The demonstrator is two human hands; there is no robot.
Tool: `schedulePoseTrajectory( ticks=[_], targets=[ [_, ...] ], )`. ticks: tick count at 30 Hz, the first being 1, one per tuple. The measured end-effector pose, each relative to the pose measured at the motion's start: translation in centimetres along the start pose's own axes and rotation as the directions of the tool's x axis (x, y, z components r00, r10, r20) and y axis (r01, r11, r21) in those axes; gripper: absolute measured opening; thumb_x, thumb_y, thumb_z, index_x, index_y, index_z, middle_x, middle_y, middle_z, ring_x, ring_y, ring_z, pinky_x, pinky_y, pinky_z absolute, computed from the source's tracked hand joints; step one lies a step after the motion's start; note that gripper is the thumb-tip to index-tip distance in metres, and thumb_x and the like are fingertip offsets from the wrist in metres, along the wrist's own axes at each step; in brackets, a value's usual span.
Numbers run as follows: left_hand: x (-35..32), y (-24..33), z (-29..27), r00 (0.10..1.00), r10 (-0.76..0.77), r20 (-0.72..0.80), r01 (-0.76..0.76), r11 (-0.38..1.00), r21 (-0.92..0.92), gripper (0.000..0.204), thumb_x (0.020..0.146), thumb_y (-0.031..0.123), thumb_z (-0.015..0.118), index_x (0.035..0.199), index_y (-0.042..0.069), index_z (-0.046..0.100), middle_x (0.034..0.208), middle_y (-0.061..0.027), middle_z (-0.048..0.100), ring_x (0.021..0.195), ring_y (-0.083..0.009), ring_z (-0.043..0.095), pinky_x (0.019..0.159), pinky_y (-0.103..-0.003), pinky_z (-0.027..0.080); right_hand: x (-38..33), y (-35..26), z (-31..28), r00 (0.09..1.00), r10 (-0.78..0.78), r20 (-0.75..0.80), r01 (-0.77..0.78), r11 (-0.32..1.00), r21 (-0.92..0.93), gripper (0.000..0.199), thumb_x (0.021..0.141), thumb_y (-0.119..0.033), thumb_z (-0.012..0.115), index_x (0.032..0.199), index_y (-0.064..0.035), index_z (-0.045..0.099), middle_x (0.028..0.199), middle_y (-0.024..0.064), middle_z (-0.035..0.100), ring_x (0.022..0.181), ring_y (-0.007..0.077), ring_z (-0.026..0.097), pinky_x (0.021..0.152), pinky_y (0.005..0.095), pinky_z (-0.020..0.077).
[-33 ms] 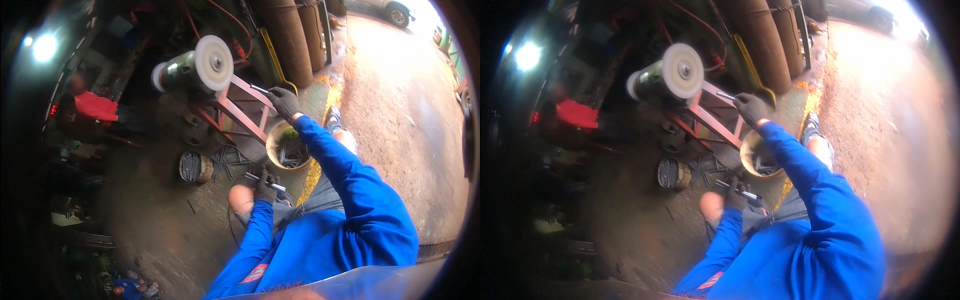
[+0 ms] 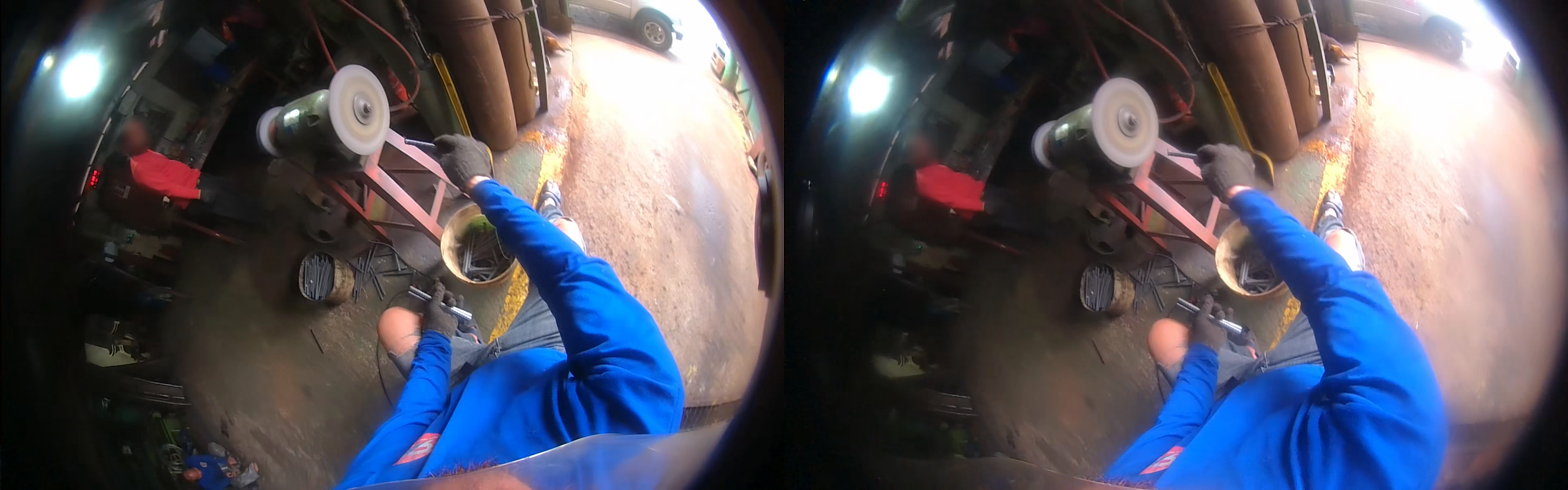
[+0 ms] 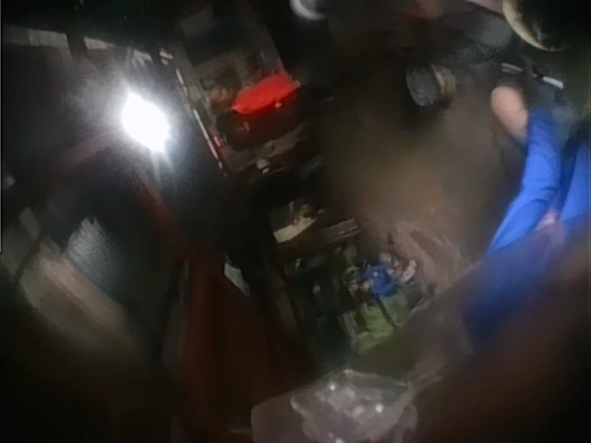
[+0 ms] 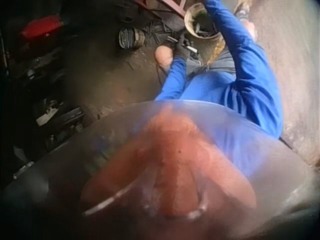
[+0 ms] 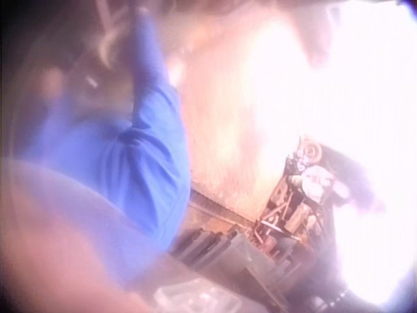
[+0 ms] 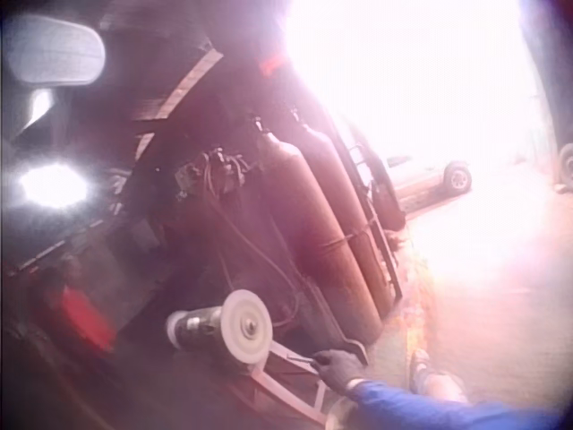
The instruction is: The person sits at a bench grinder and repeatedly grinds the ends of metal rods, creating sparks. They pick up rods from a bucket, grind them, and place them back into the bucket.
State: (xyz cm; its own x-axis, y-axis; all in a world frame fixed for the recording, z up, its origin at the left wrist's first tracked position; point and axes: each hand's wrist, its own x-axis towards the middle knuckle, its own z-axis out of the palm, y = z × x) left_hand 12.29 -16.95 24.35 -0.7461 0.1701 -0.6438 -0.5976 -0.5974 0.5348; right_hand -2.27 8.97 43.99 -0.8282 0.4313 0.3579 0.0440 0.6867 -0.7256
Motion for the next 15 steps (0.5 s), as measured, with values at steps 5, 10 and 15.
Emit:
schedulePoseTrajectory(
  ticks=[5, 10, 15],
  targets=[
    [-0.6, -0.5, -0.2, 0.999, 0.029, -0.038, -0.027, 0.998, 0.049, 0.009, 0.091, 0.023, 0.068, 0.092, 0.021, 0.060, 0.067, 0.0038, 0.049, 0.057, -0.0117, 0.046, 0.078, -0.041, 0.051, 4.8, -2.6, 2.1, 0.972, -0.166, -0.164, 0.101, 0.933, -0.344, 0.016, 0.080, -0.023, 0.062, 0.090, -0.0258, 0.074, 0.089, 0.0058, 0.068, 0.094, 0.0271, 0.063, 0.079, 0.0432, 0.0451],
    [-0.1, -0.8, -1.5, 0.998, 0.052, -0.040, -0.050, 0.997, 0.054, 0.009, 0.091, 0.022, 0.068, 0.093, 0.021, 0.059, 0.067, 0.0021, 0.049, 0.058, -0.0118, 0.046, 0.079, -0.043, 0.051, 6.7, -3.4, 4.0, 0.976, -0.180, -0.119, 0.122, 0.916, -0.383, 0.015, 0.081, -0.022, 0.061, 0.090, -0.0235, 0.073, 0.089, 0.0056, 0.068, 0.093, 0.0266, 0.063, 0.081, 0.0433, 0.0451],
    [-0.4, -0.8, -2.1, 0.998, 0.053, -0.026, -0.049, 0.991, 0.123, 0.008, 0.093, 0.021, 0.062, 0.099, 0.018, 0.057, 0.076, 0.0009, 0.049, 0.071, -0.0133, 0.047, 0.082, -0.042, 0.052, 7.8, -3.2, 4.3, 0.966, -0.220, -0.137, 0.157, 0.918, -0.364, 0.014, 0.082, -0.024, 0.061, 0.087, -0.0232, 0.074, 0.090, 0.0058, 0.069, 0.091, 0.0281, 0.065, 0.077, 0.0425, 0.0466]
  ],
)
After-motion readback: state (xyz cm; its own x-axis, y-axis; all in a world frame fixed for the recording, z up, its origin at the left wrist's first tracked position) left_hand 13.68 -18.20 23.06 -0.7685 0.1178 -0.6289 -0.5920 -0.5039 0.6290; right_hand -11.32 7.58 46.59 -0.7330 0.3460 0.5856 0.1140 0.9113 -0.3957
